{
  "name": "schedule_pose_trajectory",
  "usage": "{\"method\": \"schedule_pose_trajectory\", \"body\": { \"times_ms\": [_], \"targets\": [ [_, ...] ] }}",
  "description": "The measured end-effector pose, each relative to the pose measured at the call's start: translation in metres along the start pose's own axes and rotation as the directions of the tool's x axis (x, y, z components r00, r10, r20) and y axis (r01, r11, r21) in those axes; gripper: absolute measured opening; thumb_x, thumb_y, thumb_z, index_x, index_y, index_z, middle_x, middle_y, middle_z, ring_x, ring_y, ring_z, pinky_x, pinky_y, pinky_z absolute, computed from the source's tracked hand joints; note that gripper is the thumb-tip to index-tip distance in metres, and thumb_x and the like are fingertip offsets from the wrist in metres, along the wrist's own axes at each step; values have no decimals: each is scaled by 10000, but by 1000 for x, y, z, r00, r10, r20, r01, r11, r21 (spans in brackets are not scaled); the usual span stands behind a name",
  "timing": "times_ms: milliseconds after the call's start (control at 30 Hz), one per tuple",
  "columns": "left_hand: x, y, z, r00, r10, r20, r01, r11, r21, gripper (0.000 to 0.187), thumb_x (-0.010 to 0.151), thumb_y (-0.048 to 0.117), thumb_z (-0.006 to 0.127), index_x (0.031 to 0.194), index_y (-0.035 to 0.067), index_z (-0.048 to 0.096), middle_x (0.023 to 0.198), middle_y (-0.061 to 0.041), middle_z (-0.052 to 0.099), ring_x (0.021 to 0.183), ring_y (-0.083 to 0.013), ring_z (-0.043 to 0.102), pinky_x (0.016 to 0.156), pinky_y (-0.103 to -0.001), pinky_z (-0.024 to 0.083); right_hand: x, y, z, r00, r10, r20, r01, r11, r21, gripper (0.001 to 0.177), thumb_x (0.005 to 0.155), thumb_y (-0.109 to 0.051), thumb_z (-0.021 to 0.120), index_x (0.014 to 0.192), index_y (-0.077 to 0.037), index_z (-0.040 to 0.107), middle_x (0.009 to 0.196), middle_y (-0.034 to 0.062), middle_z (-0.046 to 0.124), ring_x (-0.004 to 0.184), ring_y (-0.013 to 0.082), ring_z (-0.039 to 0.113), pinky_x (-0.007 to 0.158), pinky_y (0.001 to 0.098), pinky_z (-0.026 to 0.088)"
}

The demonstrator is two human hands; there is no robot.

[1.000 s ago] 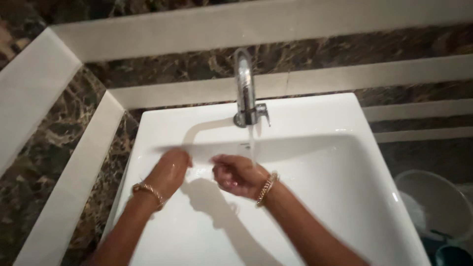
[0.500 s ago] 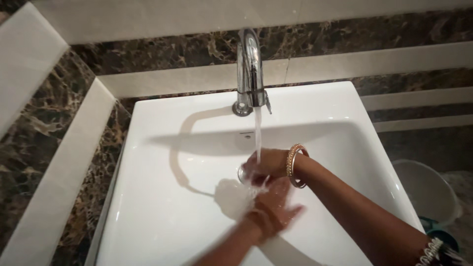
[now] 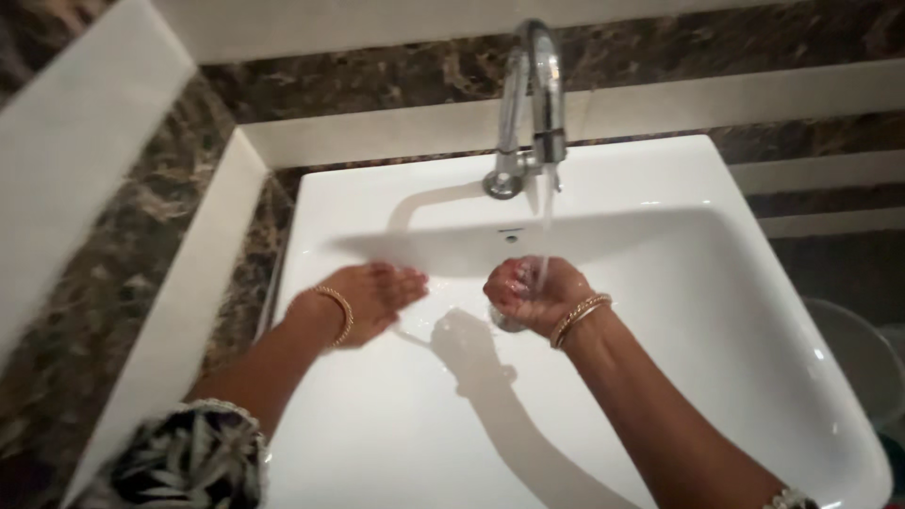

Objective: The person washes their hands and a small green bucket under a running sink faucet.

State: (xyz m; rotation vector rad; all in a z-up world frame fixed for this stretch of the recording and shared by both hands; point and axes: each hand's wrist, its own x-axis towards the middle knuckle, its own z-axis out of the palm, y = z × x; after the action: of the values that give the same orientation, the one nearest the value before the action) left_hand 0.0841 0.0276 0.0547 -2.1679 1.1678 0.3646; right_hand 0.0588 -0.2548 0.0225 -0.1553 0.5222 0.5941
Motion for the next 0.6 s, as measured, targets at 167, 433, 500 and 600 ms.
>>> {"method": "schedule_pose_trajectory", "body": {
  "times_ms": [167, 433, 500, 600],
  "targets": [
    [-55, -8, -7, 993, -120, 0, 120, 992, -31, 553, 1024, 275, 378, 1556, 154, 284, 1659, -13, 159, 1525, -156, 179, 1261, -376, 95, 27, 74, 49, 957, 166, 239, -73, 931, -356, 162, 1000, -47, 456, 857, -31, 531, 875, 91, 563, 744, 173, 547, 663, 310, 538],
    [-131, 40, 23, 828, -467, -312, 192, 757, -624, 338, 953, 215, 507, 1199, 231, 737, 1449, 58, 576, 1439, -147, 379, 1257, -436, 128, 38, 105, 58, 999, -45, -10, 42, 982, -184, 213, 1038, -125, 439, 967, 40, 554, 1097, 272, 606, 968, 335, 640, 849, 365, 583],
    [-146, 64, 27, 835, -478, -274, 176, 702, -690, 343, 958, 222, 510, 1214, 240, 737, 1448, 52, 608, 1401, -155, 431, 1251, -449, 129, 30, 67, 30, 984, -76, 163, 80, 997, -17, 190, 1003, -76, 464, 848, 2, 538, 812, 136, 562, 723, 235, 562, 620, 328, 498],
    [-160, 94, 21, 884, -447, -139, 222, 662, -716, 343, 982, 236, 483, 1226, 245, 723, 1417, 75, 624, 1355, -107, 519, 1272, -427, 165, 5, 32, 14, 977, -212, -36, 215, 968, 127, 189, 973, -38, 381, 794, -26, 440, 723, 68, 431, 640, 167, 413, 587, 306, 415]
  ]
}}
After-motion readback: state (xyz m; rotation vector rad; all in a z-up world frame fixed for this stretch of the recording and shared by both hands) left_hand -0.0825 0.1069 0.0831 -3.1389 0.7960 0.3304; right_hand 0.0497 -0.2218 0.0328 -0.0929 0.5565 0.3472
